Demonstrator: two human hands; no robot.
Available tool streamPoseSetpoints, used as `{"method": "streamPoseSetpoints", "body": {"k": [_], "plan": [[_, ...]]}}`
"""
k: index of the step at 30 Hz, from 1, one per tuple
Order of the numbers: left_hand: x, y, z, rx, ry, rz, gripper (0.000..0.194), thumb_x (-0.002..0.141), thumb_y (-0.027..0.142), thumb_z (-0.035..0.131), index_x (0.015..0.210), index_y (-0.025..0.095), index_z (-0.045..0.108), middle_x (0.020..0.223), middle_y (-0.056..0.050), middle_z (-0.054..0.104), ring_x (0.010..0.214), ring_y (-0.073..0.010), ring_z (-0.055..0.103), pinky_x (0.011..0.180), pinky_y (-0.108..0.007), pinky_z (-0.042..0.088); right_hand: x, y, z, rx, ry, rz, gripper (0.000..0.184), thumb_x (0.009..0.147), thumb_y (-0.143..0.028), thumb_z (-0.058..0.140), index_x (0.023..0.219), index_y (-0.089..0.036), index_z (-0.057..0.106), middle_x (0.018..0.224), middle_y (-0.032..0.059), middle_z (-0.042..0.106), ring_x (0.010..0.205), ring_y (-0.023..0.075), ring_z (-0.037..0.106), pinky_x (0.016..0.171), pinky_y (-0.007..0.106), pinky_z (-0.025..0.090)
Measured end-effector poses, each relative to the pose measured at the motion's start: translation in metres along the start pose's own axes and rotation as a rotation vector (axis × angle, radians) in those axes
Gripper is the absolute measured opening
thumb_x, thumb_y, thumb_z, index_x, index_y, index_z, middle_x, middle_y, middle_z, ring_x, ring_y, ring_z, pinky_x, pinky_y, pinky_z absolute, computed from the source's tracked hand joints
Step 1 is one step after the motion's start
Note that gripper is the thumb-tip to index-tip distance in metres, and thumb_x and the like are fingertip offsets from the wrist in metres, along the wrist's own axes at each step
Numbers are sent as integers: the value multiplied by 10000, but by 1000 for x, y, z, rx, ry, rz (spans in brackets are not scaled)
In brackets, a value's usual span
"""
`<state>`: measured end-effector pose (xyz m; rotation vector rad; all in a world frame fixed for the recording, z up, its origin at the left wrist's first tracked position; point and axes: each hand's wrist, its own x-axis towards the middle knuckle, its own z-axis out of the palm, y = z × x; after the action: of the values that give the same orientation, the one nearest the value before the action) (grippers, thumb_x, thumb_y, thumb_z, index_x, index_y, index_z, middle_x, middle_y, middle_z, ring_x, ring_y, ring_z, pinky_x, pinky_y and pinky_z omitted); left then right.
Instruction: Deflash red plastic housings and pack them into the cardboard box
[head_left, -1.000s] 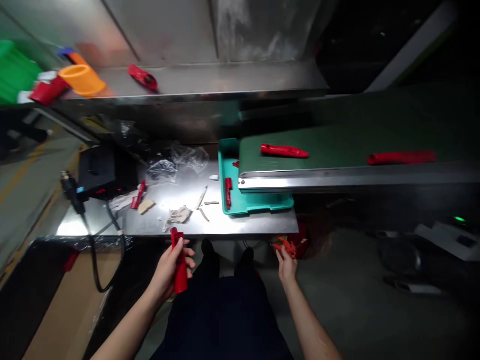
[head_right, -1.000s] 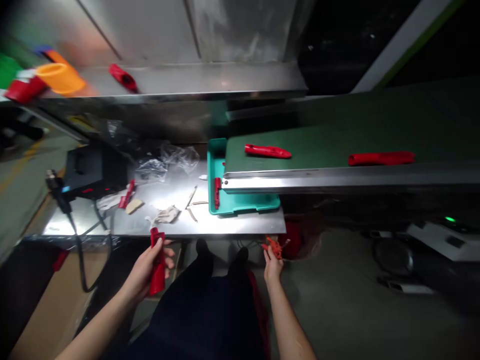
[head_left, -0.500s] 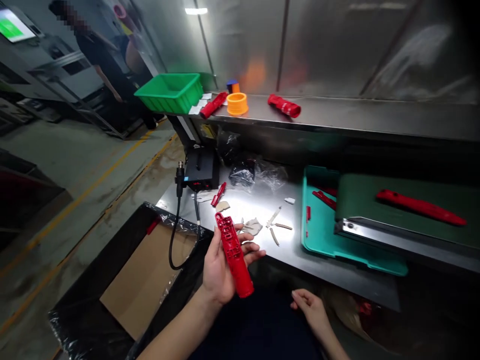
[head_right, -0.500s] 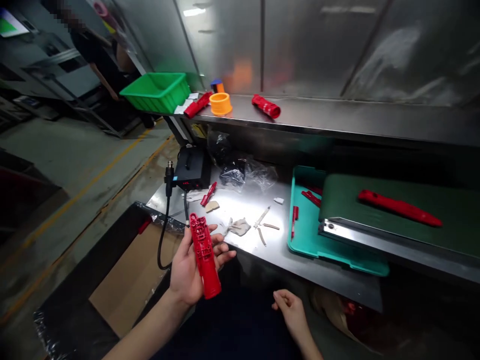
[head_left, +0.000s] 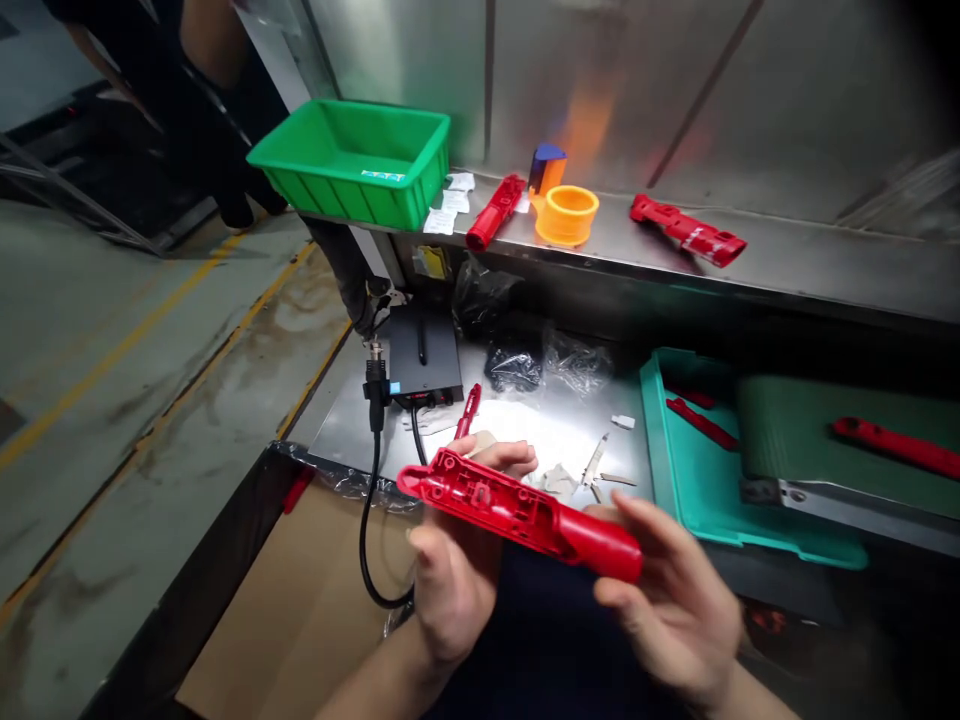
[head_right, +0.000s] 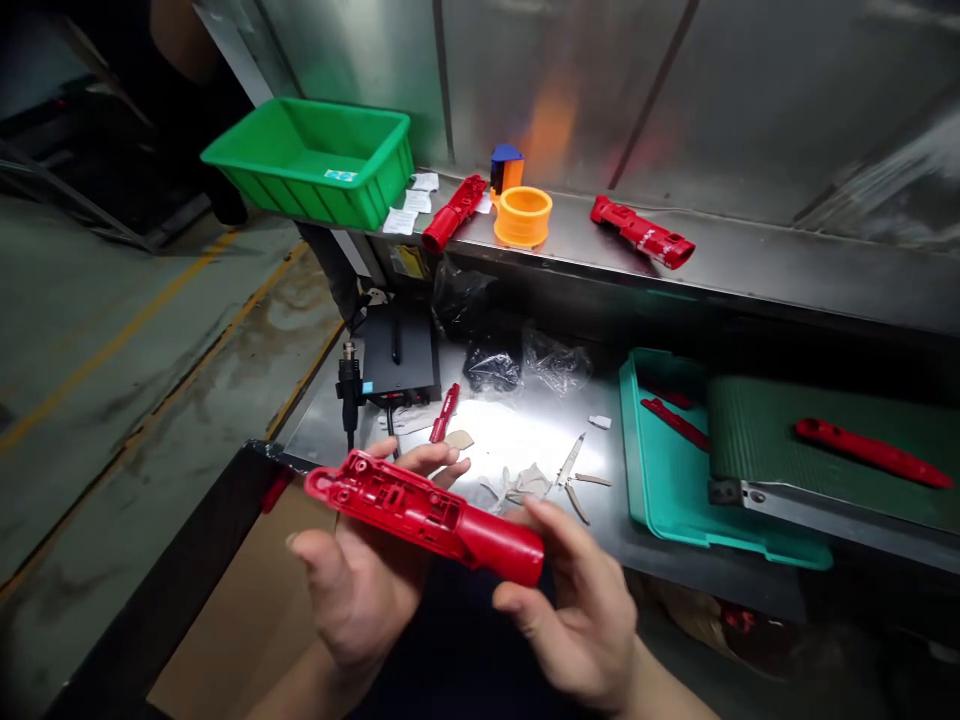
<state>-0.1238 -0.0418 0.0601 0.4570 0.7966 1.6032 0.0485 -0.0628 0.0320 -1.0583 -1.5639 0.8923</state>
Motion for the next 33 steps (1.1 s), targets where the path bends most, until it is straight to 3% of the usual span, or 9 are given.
{"method": "streamPoseSetpoints", "body": {"k": [5, 12, 16, 20, 22, 24, 26, 29, 33], "plan": [[11, 5, -10, 101, -62, 94, 551, 938, 652, 584, 1325, 270, 674, 1218, -115, 773, 1112, -335, 746, 924, -462, 654, 38, -3, -29, 155, 14, 10, 505, 957, -402, 730, 1417, -235, 602, 1076, 111, 789, 917, 261, 793, 758, 310, 676], [16, -16, 16, 302, -101, 235, 533, 1022, 596, 460, 1464, 319, 566, 1231, -97, 774, 1044, -316, 775, 862, -455, 679, 57, 15, -72, 215, 56, -20, 515, 931, -506, 733, 1354, -223, 650, 972, 112, 784, 791, 260, 769, 664, 328, 634], [23, -31, 40, 475, -94, 374, 498, 1000, 592, 524, 1385, 293, 625, 1285, -99, 737, 1092, -324, 750, 1011, -544, 599, 70, 24, -97, 302, -4, 243, 524, 912, -691, 641, 1058, -202, 757, 689, 64, 744, 538, 210, 693, 474, 276, 551], [32, -42, 55, 556, -37, 243, 374, 1046, 443, 514, 1317, 225, 650, 1209, -117, 759, 1069, -305, 749, 953, -481, 618, 79, 33, -113, 490, -149, 550, 674, 902, -802, 532, 868, -164, 744, 609, 73, 715, 484, 199, 672, 469, 273, 540], [38, -45, 59, 604, 31, 168, 355, 1047, 414, 524, 1303, 209, 660, 1092, -105, 794, 1037, -289, 755, 946, -432, 608, 76, 39, -118, 565, -222, 619, 722, 906, -813, 516, 1046, -146, 755, 652, 82, 738, 525, 203, 692, 540, 290, 564], [46, -45, 63, 651, 107, 92, 360, 1032, 433, 555, 1283, 206, 676, 1047, -92, 805, 1020, -284, 758, 945, -406, 597, 67, 43, -121, 676, -295, 674, 758, 904, -776, 576, 1308, -140, 662, 703, 79, 759, 545, 199, 702, 567, 293, 566], [53, -43, 69, 652, 138, -5, 393, 1019, 475, 565, 1291, 213, 673, 1016, -84, 812, 987, -284, 765, 914, -400, 599, 57, 44, -120, 772, -388, 710, 767, 886, -694, 688, 1400, -133, 588, 727, 78, 763, 544, 183, 702, 553, 264, 546], [62, -35, 80, 585, 104, -130, 455, 999, 527, 573, 1291, 192, 671, 927, -85, 816, 915, -272, 772, 823, -367, 604, 44, 41, -114, 861, -490, 738, 648, 878, -590, 763, 1287, -102, 646, 732, 92, 758, 550, 163, 705, 540, 223, 522], [66, -23, 93, 475, 5, -233, 448, 967, 525, 620, 1247, 181, 681, 948, -94, 821, 779, -213, 753, 724, -312, 582, 34, 31, -102, 1012, -464, 760, 511, 946, -573, 691, 1152, -106, 661, 741, 104, 763, 525, 145, 706, 540, 213, 542]]}}
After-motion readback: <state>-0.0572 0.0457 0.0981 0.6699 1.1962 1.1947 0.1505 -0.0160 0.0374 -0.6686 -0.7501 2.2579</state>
